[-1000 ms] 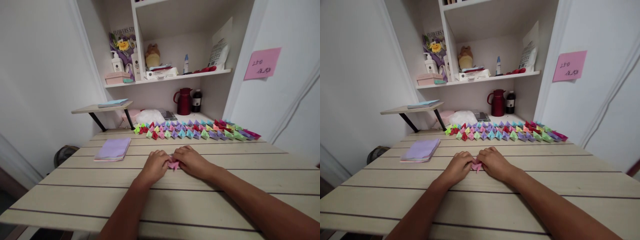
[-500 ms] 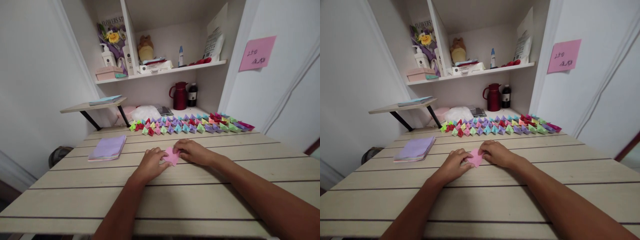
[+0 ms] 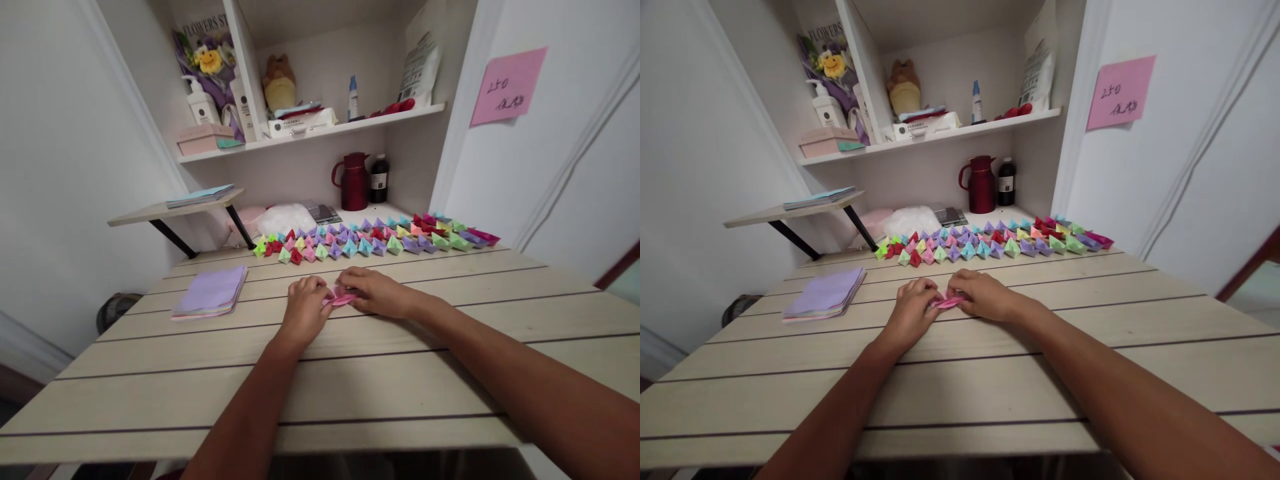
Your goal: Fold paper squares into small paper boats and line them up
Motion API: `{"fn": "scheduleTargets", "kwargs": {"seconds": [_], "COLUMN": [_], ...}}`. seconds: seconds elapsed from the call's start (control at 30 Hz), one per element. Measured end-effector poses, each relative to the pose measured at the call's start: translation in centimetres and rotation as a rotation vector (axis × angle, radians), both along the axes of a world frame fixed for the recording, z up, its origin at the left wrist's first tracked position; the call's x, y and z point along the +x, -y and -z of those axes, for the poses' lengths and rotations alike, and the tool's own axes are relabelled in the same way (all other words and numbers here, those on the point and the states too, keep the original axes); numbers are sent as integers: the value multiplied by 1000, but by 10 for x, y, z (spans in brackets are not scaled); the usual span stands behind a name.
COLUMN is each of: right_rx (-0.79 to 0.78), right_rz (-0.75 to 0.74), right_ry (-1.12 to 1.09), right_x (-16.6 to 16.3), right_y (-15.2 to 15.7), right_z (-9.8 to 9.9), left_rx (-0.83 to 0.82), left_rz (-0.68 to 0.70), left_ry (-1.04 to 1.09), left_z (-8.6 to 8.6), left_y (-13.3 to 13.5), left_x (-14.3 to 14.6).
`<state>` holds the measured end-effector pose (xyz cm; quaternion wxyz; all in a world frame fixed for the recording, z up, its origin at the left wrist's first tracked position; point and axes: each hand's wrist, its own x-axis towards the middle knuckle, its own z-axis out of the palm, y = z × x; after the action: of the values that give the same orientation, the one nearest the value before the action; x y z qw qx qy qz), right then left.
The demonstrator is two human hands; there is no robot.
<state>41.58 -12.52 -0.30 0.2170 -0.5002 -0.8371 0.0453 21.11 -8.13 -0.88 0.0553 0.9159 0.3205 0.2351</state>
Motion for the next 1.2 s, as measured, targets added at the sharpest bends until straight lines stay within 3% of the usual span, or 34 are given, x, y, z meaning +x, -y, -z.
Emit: {"fn": "scheduleTargets", "kwargs": {"seconds": [0.13, 0.33, 0.77, 1.03, 1.2], "right_rx": [15, -24, -79, -76, -109], "right_rz": [7, 59, 203, 244, 264], "right_ry": [45, 17, -40, -73, -156], "right_x": [-5, 1, 1, 0, 1], "right_y": [3, -1, -7, -7, -7], "right_z": [-3, -1, 5, 10, 12], "left_rx": [15, -169, -220, -116, -50], "left_rz": [24, -5, -190, -217, -220], "left_ry": [-33, 48, 106, 49, -27], "left_z": [-3, 0, 5, 11, 7], "left_y": [3, -3, -13, -13, -8], "left_x": [-1, -9, -1, 0, -1]}}
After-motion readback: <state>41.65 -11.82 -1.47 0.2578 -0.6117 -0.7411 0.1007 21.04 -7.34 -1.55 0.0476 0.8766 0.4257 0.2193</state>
